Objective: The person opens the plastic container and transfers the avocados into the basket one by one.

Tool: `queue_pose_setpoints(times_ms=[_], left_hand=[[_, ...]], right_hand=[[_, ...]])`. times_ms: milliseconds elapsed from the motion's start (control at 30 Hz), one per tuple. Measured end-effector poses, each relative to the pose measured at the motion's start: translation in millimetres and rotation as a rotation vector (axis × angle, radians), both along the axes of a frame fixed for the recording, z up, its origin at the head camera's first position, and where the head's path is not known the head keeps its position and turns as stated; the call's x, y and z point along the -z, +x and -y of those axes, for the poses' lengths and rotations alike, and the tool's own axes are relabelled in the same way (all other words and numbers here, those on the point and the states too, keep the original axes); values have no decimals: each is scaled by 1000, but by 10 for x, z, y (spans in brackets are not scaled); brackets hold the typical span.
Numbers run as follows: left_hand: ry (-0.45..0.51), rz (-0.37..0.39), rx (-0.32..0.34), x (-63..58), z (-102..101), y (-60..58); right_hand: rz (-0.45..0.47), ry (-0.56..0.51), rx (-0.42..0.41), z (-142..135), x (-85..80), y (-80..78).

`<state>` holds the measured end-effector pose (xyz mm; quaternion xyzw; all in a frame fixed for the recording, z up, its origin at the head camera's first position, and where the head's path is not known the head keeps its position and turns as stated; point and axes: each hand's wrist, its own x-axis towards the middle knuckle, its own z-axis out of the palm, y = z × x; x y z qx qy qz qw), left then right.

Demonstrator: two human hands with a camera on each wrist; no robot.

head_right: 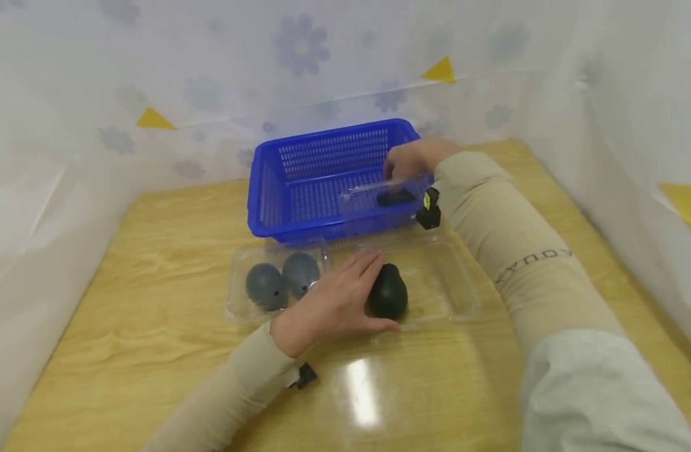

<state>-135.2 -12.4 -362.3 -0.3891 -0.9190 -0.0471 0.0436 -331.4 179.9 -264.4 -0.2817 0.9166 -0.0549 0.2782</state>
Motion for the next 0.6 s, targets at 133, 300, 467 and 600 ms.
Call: queue_pose_setpoints(times_ms=[133,300,467,600], left_hand=[[-2,8,-2,4,15,1],[12,-4,4,19,-5,-10],[12,-3,6,20,-6,-40],[13,-11,13,9,-8,-62]], right_hand=[[-35,-35,-11,-44,-87,12],[-105,-109,28,-183,-164,103],[-220,-236,100,-370,-171,252],[-281,-309,172,-518,-190,359]])
